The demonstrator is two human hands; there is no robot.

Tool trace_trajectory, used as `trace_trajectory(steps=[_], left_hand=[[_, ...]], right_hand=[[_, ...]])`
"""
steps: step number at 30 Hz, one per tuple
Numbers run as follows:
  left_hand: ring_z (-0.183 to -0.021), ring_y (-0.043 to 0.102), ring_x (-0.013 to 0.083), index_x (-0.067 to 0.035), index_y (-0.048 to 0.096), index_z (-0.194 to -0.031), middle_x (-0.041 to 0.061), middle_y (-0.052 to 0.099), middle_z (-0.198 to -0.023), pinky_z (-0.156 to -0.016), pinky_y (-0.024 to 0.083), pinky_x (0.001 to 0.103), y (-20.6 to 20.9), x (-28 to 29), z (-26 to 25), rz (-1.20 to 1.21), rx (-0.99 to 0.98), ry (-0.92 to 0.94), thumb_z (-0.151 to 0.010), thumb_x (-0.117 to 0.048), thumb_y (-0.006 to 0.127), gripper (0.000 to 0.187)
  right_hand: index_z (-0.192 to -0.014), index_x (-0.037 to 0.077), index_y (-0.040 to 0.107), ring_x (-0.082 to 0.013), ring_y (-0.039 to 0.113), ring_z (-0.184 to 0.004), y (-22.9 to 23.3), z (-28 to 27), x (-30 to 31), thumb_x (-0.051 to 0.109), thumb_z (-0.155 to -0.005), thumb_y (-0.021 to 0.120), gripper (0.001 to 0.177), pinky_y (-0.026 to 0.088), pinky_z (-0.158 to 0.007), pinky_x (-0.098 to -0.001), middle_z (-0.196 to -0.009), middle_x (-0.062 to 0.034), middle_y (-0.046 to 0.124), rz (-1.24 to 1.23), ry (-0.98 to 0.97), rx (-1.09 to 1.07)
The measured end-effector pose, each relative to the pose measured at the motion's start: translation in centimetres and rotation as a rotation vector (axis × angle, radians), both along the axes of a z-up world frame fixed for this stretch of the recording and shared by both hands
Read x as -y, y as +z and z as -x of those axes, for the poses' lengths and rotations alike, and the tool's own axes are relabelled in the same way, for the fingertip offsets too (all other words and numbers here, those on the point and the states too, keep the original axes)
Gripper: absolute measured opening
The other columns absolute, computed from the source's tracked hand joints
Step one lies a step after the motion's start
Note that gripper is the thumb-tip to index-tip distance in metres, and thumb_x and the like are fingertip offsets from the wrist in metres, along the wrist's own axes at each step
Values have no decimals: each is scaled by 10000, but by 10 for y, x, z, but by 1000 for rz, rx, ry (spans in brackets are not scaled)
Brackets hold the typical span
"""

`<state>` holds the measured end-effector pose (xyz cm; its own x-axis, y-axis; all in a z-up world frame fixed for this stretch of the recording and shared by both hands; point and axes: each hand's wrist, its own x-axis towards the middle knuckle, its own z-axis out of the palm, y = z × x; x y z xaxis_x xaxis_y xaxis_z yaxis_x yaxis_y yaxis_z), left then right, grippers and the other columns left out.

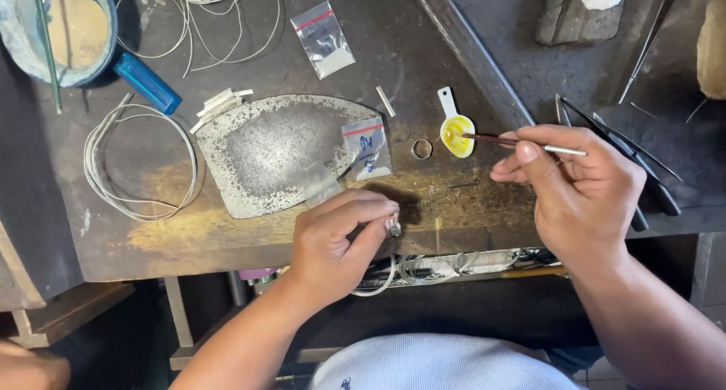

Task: Applying flux to a small jewelry component using a brush and tweezers at a workbench in preparation for soldering.

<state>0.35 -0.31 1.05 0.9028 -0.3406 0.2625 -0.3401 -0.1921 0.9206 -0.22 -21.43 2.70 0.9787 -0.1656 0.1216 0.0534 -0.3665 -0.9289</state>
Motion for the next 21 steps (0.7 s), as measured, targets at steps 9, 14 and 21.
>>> trace_trajectory(steps=[9,14,21], left_hand=[[-763,655,216,7,609,-870,129,645,-829,-709,564,268,-4,1,4,-55,21,62,-768,71,607,120],[-754,646,202,8,610,-876,118,641,-826,-705,549,270,-6,2,4,-6,-2,76,-790,48,583,98],[-744,640,194,5,611,-879,110,640,-818,-704,538,265,-6,2,5,-9,-17,68,-786,54,587,108]], right_hand=[[-969,-197,489,-313,608,-630,-16,9,2,-207,-935,467,41,463,-514,-264,-828,-303,561,-94,-17,101],[-915,-92,419,-362,592,-582,-25,24,13,62,-898,449,158,542,-497,-370,-927,-303,519,-377,88,109],[-899,-116,501,-319,606,-518,-16,30,-10,8,-790,510,166,581,-464,-347,-858,-286,556,-622,172,-94]])
